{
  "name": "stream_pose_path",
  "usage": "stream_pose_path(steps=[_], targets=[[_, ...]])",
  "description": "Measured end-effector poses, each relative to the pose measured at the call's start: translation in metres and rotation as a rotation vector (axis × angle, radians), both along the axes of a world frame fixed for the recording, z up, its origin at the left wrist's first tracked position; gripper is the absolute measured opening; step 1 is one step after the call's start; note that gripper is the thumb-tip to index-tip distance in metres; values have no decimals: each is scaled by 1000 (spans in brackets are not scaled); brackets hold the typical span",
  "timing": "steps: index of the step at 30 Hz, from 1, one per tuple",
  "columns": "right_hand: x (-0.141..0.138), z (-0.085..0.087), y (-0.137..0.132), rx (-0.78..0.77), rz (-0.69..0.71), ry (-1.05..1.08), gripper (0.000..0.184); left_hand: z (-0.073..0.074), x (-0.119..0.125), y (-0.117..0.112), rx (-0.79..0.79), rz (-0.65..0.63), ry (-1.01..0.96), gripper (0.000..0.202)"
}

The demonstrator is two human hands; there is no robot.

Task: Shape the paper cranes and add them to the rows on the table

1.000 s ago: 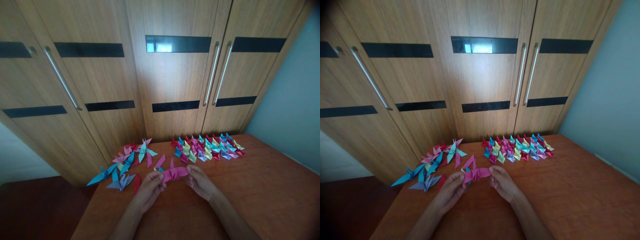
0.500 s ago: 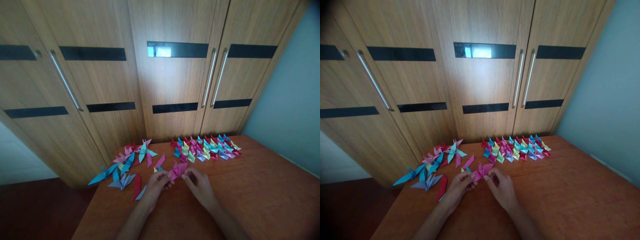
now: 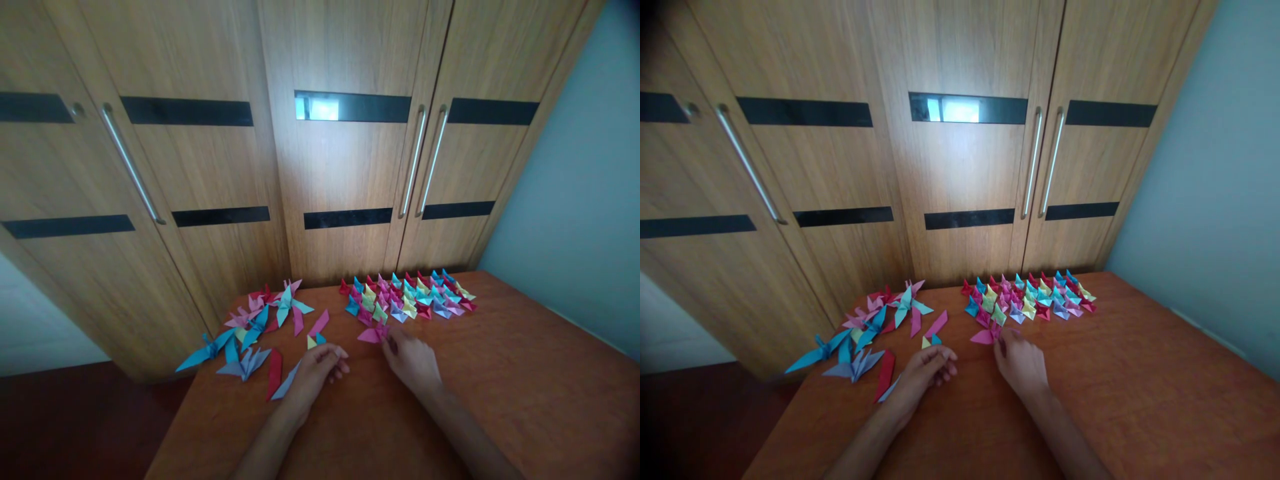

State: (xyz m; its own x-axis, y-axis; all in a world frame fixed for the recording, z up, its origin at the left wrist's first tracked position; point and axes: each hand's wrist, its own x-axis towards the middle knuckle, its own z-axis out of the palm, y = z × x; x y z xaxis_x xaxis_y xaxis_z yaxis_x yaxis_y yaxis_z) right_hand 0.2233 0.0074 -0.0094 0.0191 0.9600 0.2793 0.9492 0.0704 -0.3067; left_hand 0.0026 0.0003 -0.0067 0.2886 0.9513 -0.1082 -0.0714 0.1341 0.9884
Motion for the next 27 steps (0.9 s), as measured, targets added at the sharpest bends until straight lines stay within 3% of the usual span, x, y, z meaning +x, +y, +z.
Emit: stream_pose_path(steps=[6, 14, 27], targets=[[3, -3, 14, -138, -28, -128, 18, 0, 0, -2, -9, -19, 30, 32], [-1, -4, 20, -119, -43, -159, 19, 5, 0, -2, -24, -20, 38, 34], [-4, 5, 15, -143, -104, -137, 21, 0, -2, -1, -22, -39, 40, 30]])
